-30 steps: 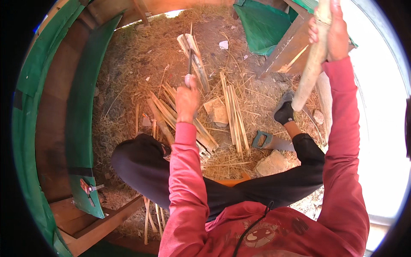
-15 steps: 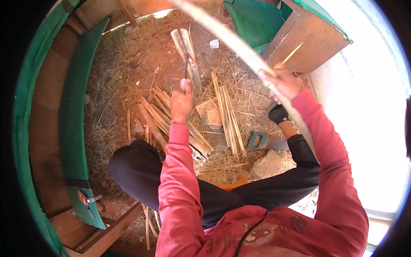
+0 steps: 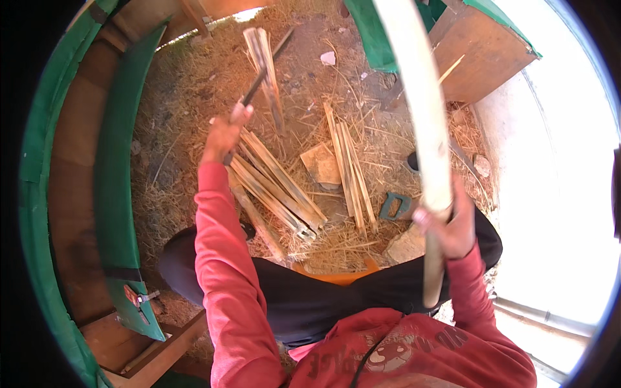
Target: The person sits on the ground and uses a knife to split thin wooden sticks. They hold a stick in one hand and use the knife to pry it apart into smaller pieces, repeating this process with multiple sticks.
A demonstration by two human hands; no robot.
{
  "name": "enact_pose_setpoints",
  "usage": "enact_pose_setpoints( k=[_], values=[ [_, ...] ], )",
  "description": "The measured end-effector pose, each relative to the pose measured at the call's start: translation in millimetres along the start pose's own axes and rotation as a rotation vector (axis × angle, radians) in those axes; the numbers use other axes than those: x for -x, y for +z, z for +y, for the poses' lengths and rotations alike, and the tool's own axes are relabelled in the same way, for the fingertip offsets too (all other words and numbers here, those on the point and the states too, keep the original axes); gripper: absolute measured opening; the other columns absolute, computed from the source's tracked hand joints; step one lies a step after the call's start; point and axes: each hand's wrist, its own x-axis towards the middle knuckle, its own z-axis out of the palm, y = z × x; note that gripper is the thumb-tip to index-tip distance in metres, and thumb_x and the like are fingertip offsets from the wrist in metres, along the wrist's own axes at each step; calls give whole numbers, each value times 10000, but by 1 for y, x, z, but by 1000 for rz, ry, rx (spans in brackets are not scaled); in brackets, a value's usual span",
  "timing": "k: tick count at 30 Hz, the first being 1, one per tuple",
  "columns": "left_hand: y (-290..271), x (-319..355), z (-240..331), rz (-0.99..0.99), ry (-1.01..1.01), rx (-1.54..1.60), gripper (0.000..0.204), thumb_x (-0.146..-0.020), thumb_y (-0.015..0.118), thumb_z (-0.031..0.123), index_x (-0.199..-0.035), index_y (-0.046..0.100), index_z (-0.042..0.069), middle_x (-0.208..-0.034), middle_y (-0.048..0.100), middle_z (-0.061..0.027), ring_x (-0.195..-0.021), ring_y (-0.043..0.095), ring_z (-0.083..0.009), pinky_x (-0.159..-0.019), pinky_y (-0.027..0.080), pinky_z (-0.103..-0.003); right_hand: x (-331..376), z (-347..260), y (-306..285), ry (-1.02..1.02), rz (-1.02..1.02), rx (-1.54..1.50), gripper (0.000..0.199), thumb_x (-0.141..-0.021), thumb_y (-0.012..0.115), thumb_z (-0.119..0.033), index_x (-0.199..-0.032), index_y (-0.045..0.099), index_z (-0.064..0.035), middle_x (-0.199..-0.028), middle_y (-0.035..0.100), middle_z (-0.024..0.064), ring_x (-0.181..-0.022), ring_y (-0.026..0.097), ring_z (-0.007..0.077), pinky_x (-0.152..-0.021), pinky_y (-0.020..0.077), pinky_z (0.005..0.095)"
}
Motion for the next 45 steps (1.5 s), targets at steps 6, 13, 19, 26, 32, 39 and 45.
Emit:
enact_pose_setpoints(
  k=[6,13,19,26,32,39,45],
  values=[
    [15,5,3,-23,39,16,705,-838,614,661,-925,659,-38,-511,437,3,-401,431,-98,-382,328,-286,61,82,-2,509,-109,31,487,-832,723,-138,-1238,513,28,-823,604,77,-552,575,104,-477,479,251],
    [19,4,-15,58,17,47,666,-836,629,639,-856,628,-27,-537,426,3,-419,428,-102,-389,346,-294,12,21,-15,216,9,-108,380,-824,622,33,-1193,533,51,-808,623,76,-558,604,131,-468,520,277],
    [27,-6,-16,81,-17,9,701,-836,629,637,-908,656,-60,-547,444,-5,-422,440,-112,-394,346,-305,-101,-95,-64,-358,-94,-254,343,-853,659,-226,-1075,548,11,-659,546,66,-492,534,150,-513,467,289],
    [28,4,-3,74,-71,-23,712,-831,618,650,-822,641,-62,-547,467,-27,-445,473,-133,-414,380,-326,-163,62,-20,-52,-139,362,335,-796,725,-216,-979,614,41,-705,618,72,-624,611,219,-556,506,332],
    [73,-6,-60,251,-9,-106,723,-826,609,660,-766,659,-59,-614,600,-137,-504,588,-216,-505,486,-375,-102,188,8,577,-245,173,223,-748,682,-36,-908,579,82,-609,596,109,-412,547,168,-363,439,323],
    [74,-9,-34,145,-176,-69,788,-827,592,671,-945,654,-106,-885,673,-289,-884,681,-387,-827,522,-447,-166,58,-24,-267,-108,-197,223,-840,632,-152,-934,534,25,-674,588,115,-519,611,198,-432,501,296],
    [68,-8,-36,155,-235,14,803,-798,605,697,-841,667,-103,-851,682,-272,-854,686,-396,-804,524,-457,-248,-79,-29,-713,-21,-268,173,-867,547,-202,-791,524,-48,-607,510,57,-502,519,166,-535,484,309]
  ],
)
